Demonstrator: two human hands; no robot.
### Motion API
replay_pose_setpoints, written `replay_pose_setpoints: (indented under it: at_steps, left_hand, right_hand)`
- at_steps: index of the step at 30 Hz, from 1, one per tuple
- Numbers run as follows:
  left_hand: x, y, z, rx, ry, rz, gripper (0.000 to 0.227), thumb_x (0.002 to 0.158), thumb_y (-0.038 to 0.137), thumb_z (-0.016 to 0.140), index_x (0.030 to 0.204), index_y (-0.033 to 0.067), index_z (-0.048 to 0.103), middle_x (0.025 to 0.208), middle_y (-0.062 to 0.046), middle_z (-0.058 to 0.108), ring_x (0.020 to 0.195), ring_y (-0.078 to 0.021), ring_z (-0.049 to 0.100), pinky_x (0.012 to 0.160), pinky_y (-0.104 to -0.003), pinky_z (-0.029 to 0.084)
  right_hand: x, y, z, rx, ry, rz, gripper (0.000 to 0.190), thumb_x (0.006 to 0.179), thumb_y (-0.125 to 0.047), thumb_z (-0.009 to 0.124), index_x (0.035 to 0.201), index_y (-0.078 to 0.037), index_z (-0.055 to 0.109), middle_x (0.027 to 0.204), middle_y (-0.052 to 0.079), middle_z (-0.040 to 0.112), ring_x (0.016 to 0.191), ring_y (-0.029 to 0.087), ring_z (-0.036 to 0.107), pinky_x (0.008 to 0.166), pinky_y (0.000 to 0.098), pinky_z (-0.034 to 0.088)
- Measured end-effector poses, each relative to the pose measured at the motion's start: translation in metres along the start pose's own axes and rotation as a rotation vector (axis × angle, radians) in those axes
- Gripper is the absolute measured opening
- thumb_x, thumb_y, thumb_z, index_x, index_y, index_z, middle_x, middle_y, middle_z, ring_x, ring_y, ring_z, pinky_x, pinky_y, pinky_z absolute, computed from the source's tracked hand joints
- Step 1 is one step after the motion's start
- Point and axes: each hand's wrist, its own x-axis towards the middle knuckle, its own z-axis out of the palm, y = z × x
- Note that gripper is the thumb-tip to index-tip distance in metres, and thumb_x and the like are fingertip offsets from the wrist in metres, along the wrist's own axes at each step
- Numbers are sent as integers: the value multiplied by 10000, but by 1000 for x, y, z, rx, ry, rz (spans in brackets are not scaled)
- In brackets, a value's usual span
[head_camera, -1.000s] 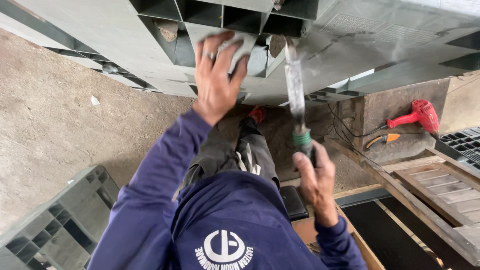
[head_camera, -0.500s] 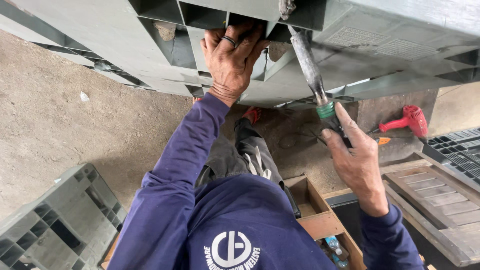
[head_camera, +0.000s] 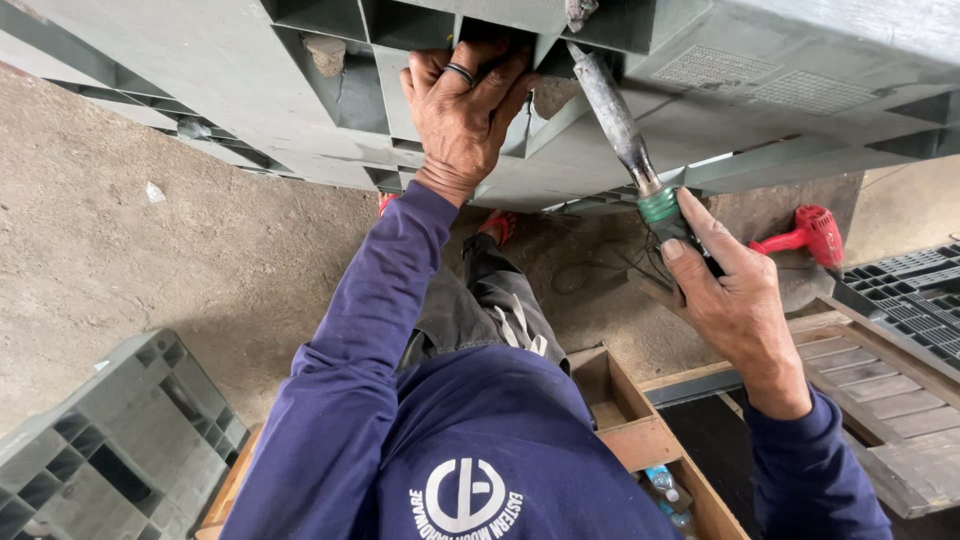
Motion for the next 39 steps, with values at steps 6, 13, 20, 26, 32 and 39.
replay_pose_setpoints:
  at_steps: [6, 13, 20, 26, 32, 39]
  left_hand:
    - [0, 0, -1, -3, -28, -13, 260, 950, 367, 833, 1181, 261, 778, 1223, 131, 615, 1069, -207, 468, 936, -417, 364]
    - [1, 3, 1, 0, -29, -40, 229, 954, 382, 823, 1136, 252, 776, 1204, 124, 599, 1077, -218, 457, 935, -432, 358]
    - [0, 7, 2, -13, -22, -81, 238, 942, 344, 810, 1152, 248, 752, 1210, 102, 594, 1101, -235, 465, 957, -442, 359]
    - [-2, 8, 6, 14, -6, -76, 261, 957, 352, 805, 1184, 240, 744, 1230, 80, 585, 1083, -238, 454, 959, -434, 356]
    - [-2, 10, 8, 10, 22, -75, 255, 950, 354, 809, 1170, 238, 750, 1233, 85, 585, 1068, -240, 451, 977, -426, 358]
    - [2, 13, 3, -42, -4, -117, 242, 917, 317, 823, 1138, 231, 772, 1206, 102, 619, 1020, -233, 441, 961, -404, 362]
  right_hand:
    - [5, -14, -7, -15, -37, -6, 506, 1036, -136, 655, 1510, 0, 542, 1139, 177, 755, 950, 141, 687, 841, 280, 546]
    - [10, -33, -22, -132, -80, -96, 539, 1011, -171, 676, 1502, 5, 539, 1252, 248, 711, 1054, 231, 734, 867, 339, 576]
    - [13, -38, -31, -472, -140, -178, 610, 973, -221, 721, 1519, -11, 549, 952, 226, 717, 725, 284, 704, 620, 387, 562]
    - [16, -29, -35, -552, -176, -261, 591, 985, -237, 688, 1520, -35, 537, 794, 146, 679, 585, 219, 636, 434, 343, 508]
    - [17, -24, -35, -629, -179, -303, 628, 973, -237, 719, 1538, -60, 512, 758, 142, 644, 542, 232, 611, 432, 359, 503]
    - [14, -27, -31, -613, -101, -428, 621, 961, -204, 742, 1514, -23, 526, 759, 171, 613, 565, 284, 600, 491, 409, 496]
